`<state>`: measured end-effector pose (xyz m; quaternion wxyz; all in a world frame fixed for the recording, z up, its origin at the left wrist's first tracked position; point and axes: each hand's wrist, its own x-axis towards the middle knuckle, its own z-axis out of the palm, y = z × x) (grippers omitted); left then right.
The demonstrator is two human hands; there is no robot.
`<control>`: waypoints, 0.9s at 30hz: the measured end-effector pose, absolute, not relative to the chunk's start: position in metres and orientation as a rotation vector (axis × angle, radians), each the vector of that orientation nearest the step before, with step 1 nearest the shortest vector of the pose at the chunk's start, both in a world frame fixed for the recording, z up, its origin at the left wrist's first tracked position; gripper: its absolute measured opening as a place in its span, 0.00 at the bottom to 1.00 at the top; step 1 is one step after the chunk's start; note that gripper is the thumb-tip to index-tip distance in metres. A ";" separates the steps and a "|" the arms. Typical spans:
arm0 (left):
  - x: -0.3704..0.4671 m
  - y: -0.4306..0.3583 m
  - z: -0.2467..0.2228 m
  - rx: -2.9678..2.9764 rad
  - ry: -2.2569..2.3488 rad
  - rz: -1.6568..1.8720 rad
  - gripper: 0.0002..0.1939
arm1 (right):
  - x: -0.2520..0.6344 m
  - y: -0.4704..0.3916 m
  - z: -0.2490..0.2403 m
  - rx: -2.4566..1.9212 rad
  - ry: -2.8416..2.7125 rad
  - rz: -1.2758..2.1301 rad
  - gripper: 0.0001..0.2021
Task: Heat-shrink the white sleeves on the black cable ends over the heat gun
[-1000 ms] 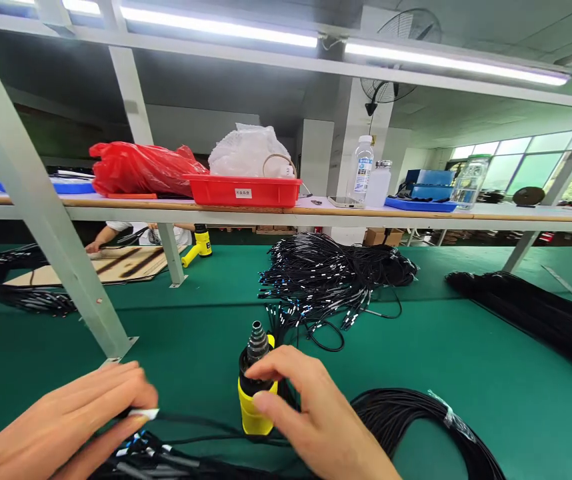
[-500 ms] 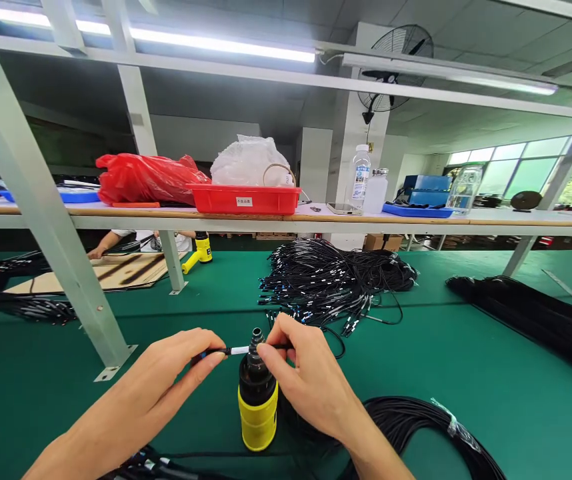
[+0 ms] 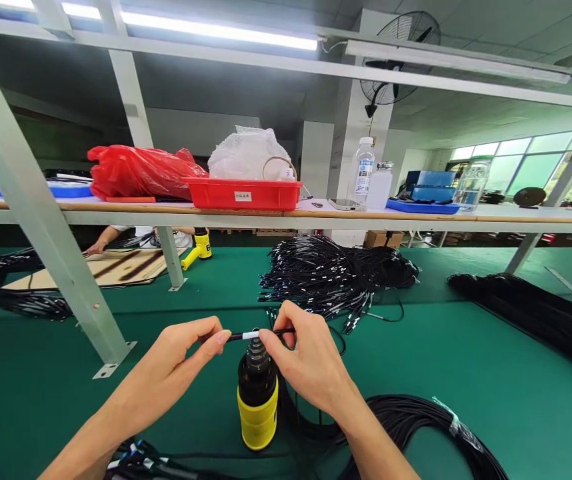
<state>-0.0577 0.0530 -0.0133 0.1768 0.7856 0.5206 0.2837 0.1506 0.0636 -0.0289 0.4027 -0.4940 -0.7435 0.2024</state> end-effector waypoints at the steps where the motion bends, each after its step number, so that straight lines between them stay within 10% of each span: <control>1: -0.057 0.055 -0.013 2.214 1.469 0.811 0.23 | 0.151 0.065 -0.029 -1.253 -1.877 0.505 0.13; 27: -0.051 0.077 -0.029 2.110 1.404 0.912 0.20 | 0.151 0.083 -0.041 -1.286 -1.897 0.473 0.13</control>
